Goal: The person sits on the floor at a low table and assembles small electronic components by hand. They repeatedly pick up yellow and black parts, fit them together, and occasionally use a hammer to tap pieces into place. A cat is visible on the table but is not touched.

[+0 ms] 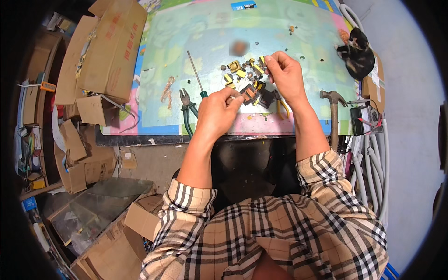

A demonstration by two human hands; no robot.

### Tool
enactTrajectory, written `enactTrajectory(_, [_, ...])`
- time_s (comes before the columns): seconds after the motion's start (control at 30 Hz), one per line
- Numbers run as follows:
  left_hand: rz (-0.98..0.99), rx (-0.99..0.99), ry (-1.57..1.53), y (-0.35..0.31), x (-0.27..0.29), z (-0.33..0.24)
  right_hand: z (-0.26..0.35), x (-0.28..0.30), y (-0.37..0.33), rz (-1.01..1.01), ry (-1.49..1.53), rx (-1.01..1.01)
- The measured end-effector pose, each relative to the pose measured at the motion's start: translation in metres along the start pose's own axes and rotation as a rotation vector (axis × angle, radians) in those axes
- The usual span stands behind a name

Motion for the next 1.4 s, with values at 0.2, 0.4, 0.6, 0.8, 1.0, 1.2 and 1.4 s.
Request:
enactTrajectory(0.2, [-0.165,-0.293,-0.035,0.007,0.001,0.009,0.008,-0.028,-0.01,0.084,0.041,0.019])
enactTrajectory(0.4, [0.009,-0.026,-0.484,0.006,0.002,0.001,0.008,-0.033,-0.01,0.075,-0.13,0.145])
enactTrajectory(0.6, [-0.061,-0.039,-0.156,0.002,0.01,0.001,0.047,-0.038,-0.022,-0.028,-0.466,0.49])
enactTrajectory(0.8, [-0.144,-0.034,-0.007,-0.001,0.012,-0.006,0.051,-0.044,-0.024,0.099,-0.734,0.689])
enactTrajectory(1.0, [-0.153,0.031,0.065,-0.003,0.016,-0.005,0.04,-0.05,-0.027,0.246,-0.625,0.472])
enactTrajectory(1.2, [-0.112,-0.151,0.196,-0.001,0.009,-0.011,0.031,-0.04,-0.02,0.132,-0.462,0.273])
enactTrajectory(1.4, [-0.095,-0.04,0.051,-0.003,0.017,-0.006,0.025,-0.033,-0.019,0.611,-0.091,-0.027])
Point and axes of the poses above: each hand's wrist, its own y-axis towards the middle knuckle, its own x-axis out of the back of the hand, z = x × y, the point moved 4 cm from there along y, towards the middle knuckle, and after that the axes turned 10 degrees about z, right-handed, at the moved point
